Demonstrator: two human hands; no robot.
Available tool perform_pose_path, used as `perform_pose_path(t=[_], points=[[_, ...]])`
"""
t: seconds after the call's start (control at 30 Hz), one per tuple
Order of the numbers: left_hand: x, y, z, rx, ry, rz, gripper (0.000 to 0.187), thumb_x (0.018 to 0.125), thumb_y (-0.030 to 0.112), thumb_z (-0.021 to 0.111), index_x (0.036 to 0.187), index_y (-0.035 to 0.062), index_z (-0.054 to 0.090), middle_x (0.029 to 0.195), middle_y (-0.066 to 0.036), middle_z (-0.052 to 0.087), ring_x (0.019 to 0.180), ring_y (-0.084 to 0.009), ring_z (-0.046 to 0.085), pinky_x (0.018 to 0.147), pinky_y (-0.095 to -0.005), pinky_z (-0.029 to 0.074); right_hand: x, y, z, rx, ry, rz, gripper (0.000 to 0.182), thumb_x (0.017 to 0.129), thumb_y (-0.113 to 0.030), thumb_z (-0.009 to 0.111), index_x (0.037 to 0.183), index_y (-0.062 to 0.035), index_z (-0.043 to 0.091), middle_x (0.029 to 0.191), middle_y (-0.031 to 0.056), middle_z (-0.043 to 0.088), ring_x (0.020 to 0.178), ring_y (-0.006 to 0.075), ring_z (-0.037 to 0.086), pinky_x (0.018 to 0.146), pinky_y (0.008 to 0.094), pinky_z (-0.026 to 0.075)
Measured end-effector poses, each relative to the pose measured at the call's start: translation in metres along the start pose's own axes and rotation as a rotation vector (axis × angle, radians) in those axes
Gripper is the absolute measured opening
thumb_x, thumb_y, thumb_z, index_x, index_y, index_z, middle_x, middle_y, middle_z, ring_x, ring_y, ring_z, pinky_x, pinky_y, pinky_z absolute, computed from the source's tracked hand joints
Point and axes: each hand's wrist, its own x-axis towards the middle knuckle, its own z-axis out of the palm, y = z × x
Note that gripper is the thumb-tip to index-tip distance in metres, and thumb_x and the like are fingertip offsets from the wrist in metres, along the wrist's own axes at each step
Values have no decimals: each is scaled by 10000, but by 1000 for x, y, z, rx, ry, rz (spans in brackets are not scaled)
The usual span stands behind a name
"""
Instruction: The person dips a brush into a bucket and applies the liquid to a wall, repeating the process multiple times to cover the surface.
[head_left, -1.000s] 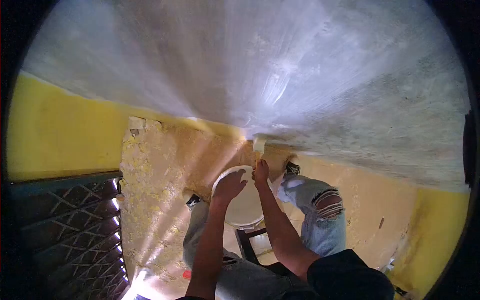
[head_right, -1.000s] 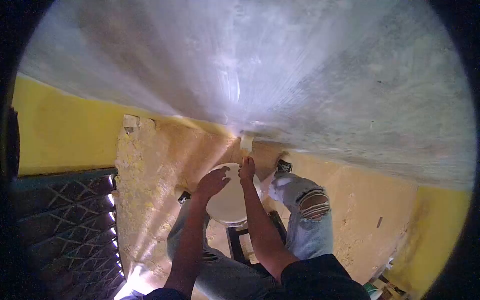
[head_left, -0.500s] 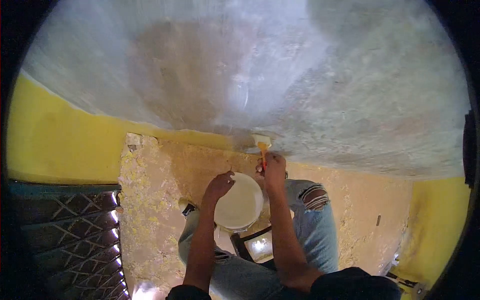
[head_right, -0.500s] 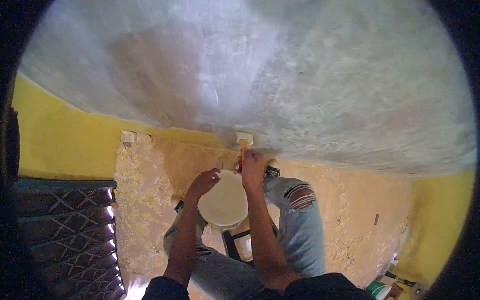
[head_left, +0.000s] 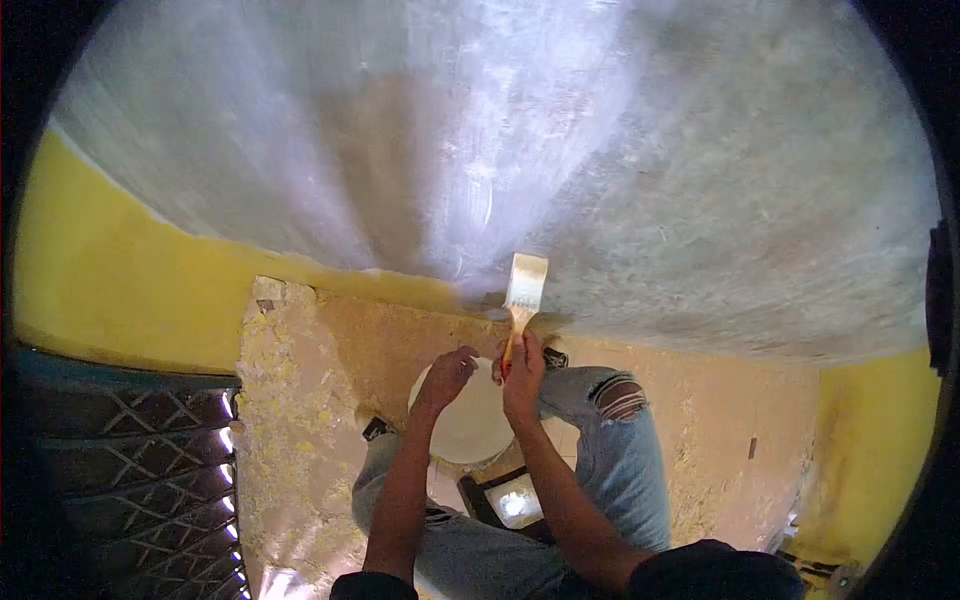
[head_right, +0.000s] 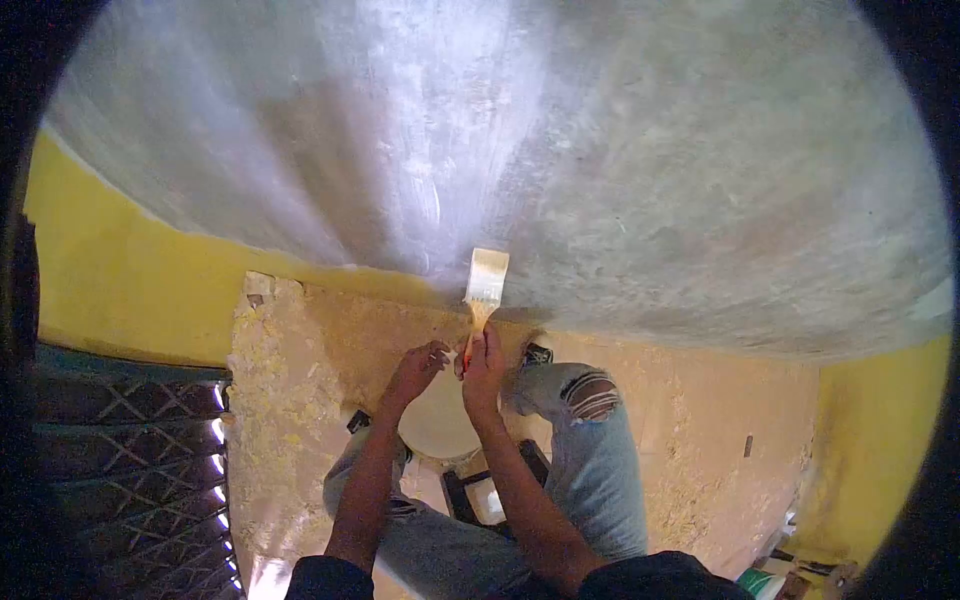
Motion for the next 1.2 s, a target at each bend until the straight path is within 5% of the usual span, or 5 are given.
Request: perform_pose_path(t=[0.23,0.33,0.63,0.9,1.2], points=[[-3,-10,-17,389,30,-127,228,870,147,565,1084,71,581,935,-151,671,910,-325,644,814,-434,508,54,126,-39,-98,3,104,201,1017,-245,414,1086,-87,517,660,-13,469,440,54,398,382,220,341],[-7,-3,-21,426,41,-130,231,877,158,569,1090,72,586,917,-160,671,912,-321,645,814,-434,506,52,141,-50,-98,79,425,206,1009,-262,428,1062,-83,517,648,-10,471,418,70,406,359,242,344],[-3,-14,-13,359,13,-102,220,882,169,562,1080,78,591,937,-167,673,918,-338,644,803,-441,505,45,3,5,-42,6,248,249,971,-224,452,880,-2,520,611,47,462,412,130,462,350,290,401],[-10,-4,-18,346,45,-64,205,879,138,562,1054,46,614,907,-155,688,847,-313,668,759,-412,519,-22,-114,46,92,91,54,279,1006,-246,436,1091,-18,573,671,34,501,381,79,372,339,264,347],[-8,2,-29,355,91,-59,211,868,125,583,1064,50,608,917,-198,678,844,-339,669,765,-419,526,56,93,5,-12,52,25,212,1022,-254,401,1057,-75,510,670,-9,458,513,62,420,467,238,396]])
